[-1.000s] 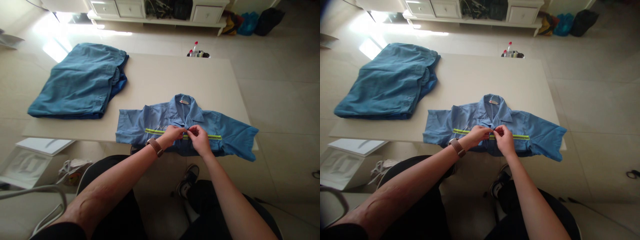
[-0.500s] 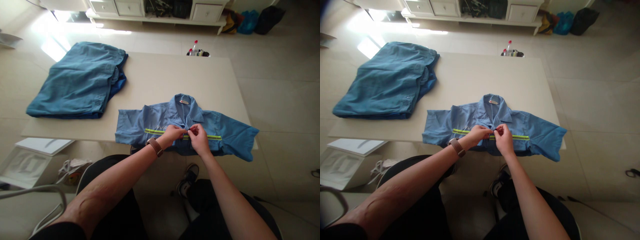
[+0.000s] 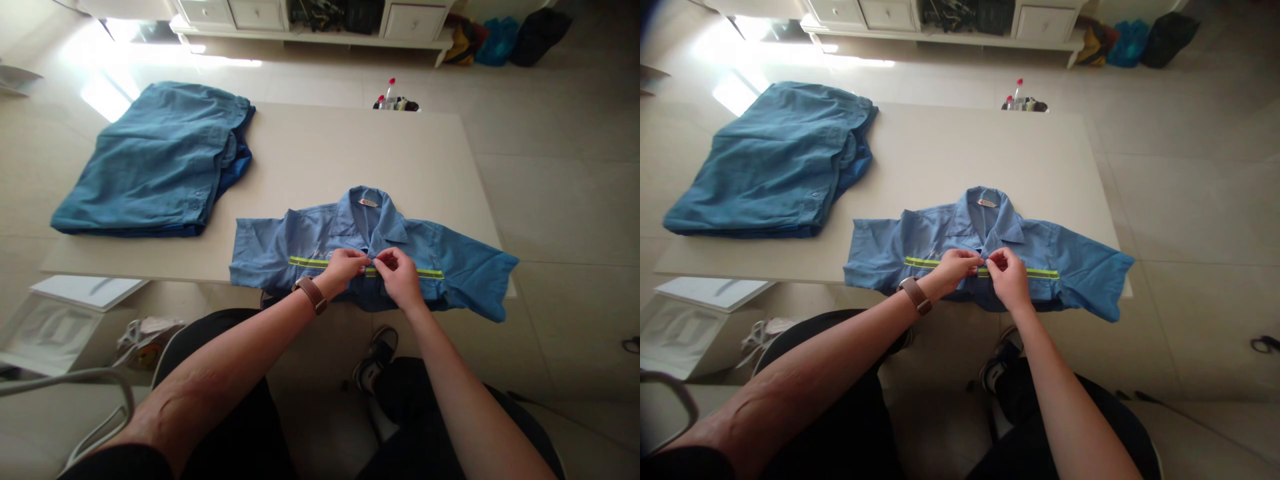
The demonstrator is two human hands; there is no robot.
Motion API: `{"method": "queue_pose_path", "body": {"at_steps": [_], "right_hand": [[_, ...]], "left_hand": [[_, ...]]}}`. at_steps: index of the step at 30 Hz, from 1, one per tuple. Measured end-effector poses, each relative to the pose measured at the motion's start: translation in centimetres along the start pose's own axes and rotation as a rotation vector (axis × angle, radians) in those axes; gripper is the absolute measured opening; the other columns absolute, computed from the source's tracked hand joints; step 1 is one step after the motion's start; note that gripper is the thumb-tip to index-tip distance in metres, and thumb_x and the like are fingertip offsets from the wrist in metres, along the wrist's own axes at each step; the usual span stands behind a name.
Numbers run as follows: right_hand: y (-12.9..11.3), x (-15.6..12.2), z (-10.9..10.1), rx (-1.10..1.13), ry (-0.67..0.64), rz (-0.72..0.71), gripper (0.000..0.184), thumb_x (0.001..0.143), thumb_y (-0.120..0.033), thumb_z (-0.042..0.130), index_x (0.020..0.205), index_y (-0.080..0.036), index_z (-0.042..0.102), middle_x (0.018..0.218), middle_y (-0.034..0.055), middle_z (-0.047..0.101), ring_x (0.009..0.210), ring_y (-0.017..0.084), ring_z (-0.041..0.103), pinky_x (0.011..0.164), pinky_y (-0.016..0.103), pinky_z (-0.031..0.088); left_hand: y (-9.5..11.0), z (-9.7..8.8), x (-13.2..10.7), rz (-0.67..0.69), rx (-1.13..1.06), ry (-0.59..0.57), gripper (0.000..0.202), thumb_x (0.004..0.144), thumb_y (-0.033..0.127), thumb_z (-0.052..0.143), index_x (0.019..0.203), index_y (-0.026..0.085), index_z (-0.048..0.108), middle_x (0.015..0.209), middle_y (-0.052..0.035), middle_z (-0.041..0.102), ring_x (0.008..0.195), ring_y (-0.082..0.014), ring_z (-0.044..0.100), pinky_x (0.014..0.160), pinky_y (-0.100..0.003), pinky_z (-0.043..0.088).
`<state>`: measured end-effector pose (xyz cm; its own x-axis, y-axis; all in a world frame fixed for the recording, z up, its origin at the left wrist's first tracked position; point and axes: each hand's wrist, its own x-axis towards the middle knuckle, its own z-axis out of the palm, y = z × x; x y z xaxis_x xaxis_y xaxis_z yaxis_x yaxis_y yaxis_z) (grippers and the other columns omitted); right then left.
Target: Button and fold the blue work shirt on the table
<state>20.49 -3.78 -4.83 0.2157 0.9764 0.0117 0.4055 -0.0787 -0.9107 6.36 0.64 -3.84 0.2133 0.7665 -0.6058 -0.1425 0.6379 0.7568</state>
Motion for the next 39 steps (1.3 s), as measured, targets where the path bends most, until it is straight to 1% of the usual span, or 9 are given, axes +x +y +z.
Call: {"method": "queue_pose_path", "body": {"at_steps": [4,5,10,18,23,27,31,36,39], "right_hand": [[-0.5,-0.1,-0.2,-0.093,-0.041,-0.119,0.011,0.081,-0.033,0.068,0.080,-0.022,0.067,0.086,0.0056,0.069,0.074,0.021,0.067,0.071,0.036,0.057],[-0.6,-0.1,-0.3,-0.093,-0.040,-0.128,0.011,0.081,-0.033,0.069,0.080,-0.022,0.067,0.086,0.0058,0.069,0.074,0.021,0.067,0.071,0.037,0.057],[-0.3,0.1,-0.4,0.020,-0.039,-0.016,0.021,0.080,-0.040,0.073,0.086,-0.021,0.068,0.082,0.0058,0.072,0.074,0.023,0.069,0.071,0.038,0.060],[-1.4,-0.2,-0.7,-0.116,-0.004,-0.189,0.010,0.088,-0.030,0.066,0.083,-0.022,0.071,0.087,0.0050,0.069,0.077,0.021,0.069,0.073,0.035,0.059],[-1.6,-0.2,-0.7,-0.136,0.059,-0.181,0.015,0.090,-0.031,0.063,0.080,-0.021,0.068,0.084,0.0044,0.068,0.079,0.021,0.066,0.072,0.033,0.056],[-1.4,-0.1,-0.7,-0.120,0.067,-0.154,0.018,0.089,-0.034,0.063,0.078,-0.021,0.066,0.083,0.0041,0.066,0.078,0.020,0.065,0.072,0.032,0.053],[-1.0,0.1,-0.5,-0.058,0.086,-0.081,0.019,0.086,-0.038,0.064,0.079,-0.021,0.065,0.082,0.0036,0.066,0.077,0.020,0.063,0.072,0.033,0.050],[-0.1,0.4,-0.1,0.210,0.039,0.185,0.028,0.075,-0.047,0.070,0.078,-0.020,0.064,0.072,-0.0007,0.063,0.071,0.018,0.057,0.070,0.032,0.044],[0.1,0.5,0.0,0.384,0.014,0.302,0.029,0.068,-0.046,0.075,0.076,-0.020,0.063,0.067,-0.0037,0.060,0.067,0.015,0.052,0.067,0.029,0.040]], "left_hand": [[0.0,0.1,0.0,-0.007,-0.046,0.010,0.018,0.073,0.001,0.074,0.061,0.012,0.066,0.057,0.0019,0.059,0.054,-0.0057,0.051,0.055,-0.018,0.040],[0.0,0.2,0.0,-0.007,-0.067,0.015,0.018,0.074,0.000,0.074,0.062,0.011,0.066,0.057,0.0017,0.059,0.054,-0.0057,0.051,0.055,-0.018,0.040],[-0.1,0.2,0.0,-0.019,-0.161,0.031,0.016,0.075,0.001,0.077,0.068,0.011,0.066,0.061,0.0011,0.061,0.055,-0.0062,0.053,0.058,-0.019,0.042],[0.0,0.4,-0.2,0.016,-0.193,0.036,0.016,0.078,0.002,0.078,0.073,0.011,0.066,0.062,0.0014,0.061,0.053,-0.0057,0.053,0.057,-0.020,0.042],[0.2,0.5,-0.5,0.057,-0.167,0.015,0.014,0.081,0.003,0.075,0.078,0.011,0.065,0.060,0.0024,0.061,0.051,-0.0053,0.052,0.055,-0.018,0.041],[0.3,0.4,-0.7,0.052,-0.116,-0.013,0.014,0.079,0.002,0.076,0.085,0.011,0.066,0.062,0.0011,0.065,0.055,-0.0074,0.057,0.059,-0.019,0.044],[0.5,0.3,-0.7,0.087,-0.037,-0.047,0.021,0.075,0.000,0.076,0.091,0.011,0.067,0.063,0.0011,0.068,0.057,-0.0083,0.059,0.060,-0.019,0.045],[0.7,0.3,-0.5,0.185,0.079,-0.106,0.026,0.074,-0.002,0.073,0.094,0.012,0.065,0.064,0.0028,0.067,0.058,-0.0078,0.059,0.060,-0.018,0.043],[0.8,0.0,-0.1,0.255,0.210,-0.148,0.032,0.071,-0.004,0.071,0.097,0.013,0.063,0.067,0.0037,0.066,0.060,-0.0085,0.060,0.060,-0.019,0.044]]}}
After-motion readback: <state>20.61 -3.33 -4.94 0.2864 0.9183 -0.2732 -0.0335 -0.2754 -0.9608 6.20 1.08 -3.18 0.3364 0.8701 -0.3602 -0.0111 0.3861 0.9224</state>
